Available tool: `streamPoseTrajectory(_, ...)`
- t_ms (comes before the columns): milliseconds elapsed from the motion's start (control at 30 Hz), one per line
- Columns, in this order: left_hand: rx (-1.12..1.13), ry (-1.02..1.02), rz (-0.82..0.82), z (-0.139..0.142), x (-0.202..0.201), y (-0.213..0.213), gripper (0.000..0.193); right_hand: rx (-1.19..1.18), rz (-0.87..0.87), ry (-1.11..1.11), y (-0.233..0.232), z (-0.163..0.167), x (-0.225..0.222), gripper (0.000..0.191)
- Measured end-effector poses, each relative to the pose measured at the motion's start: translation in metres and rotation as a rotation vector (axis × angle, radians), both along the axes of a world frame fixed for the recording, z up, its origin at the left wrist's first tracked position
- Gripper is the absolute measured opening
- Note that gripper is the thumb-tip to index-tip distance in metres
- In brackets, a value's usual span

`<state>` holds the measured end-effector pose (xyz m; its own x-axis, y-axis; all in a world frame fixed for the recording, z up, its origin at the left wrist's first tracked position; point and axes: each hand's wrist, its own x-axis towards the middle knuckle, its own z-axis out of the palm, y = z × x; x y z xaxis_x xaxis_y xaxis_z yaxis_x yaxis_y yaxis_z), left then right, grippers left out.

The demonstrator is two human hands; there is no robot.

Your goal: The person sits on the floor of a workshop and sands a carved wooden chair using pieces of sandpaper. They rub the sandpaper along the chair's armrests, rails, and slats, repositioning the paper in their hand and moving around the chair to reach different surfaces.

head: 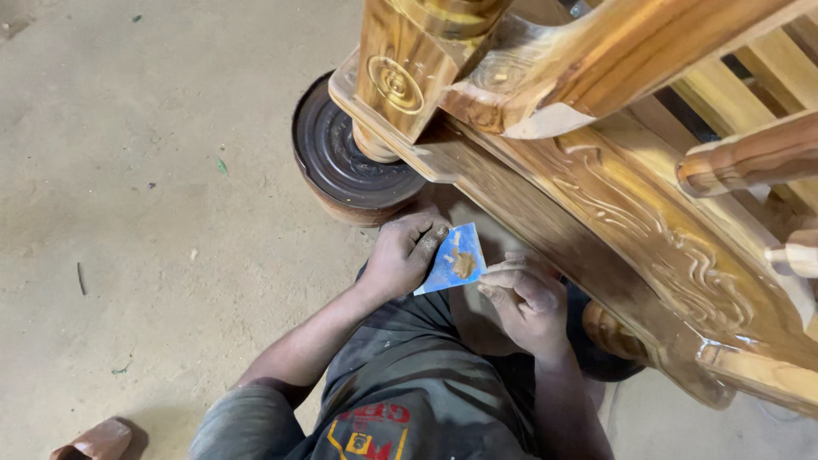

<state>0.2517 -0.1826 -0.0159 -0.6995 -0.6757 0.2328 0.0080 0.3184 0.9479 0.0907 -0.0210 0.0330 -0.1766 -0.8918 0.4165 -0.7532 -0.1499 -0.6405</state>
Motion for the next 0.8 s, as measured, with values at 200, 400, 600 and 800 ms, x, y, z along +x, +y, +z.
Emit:
streamPoseTrajectory(200, -0.066, 0.056, -0.042, -0.003, 0.024, -0.032, 0.012, 0.097, 0.091, 0.047, -0.029, 0.012, -0.003, 0.048)
streamPoseTrajectory(400, -0.098, 0.022, -0.093, -0.004, 0.034, -0.044, 0.013, 0.203, 0.353, 0.136, -0.065, 0.016, 0.005, 0.068)
streamPoseTrajectory(600, -0.114, 0.020, -0.203, -0.005, 0.044, -0.057, 0.013, 0.303, 0.453, 0.130, -0.085, 0.017, 0.014, 0.065)
streamPoseTrajectory(800, 0.071, 0.009, -0.242, -0.018, 0.046, -0.062, 0.013, 0.268, 0.424, 0.192, -0.084, 0.010, 0.019, 0.053)
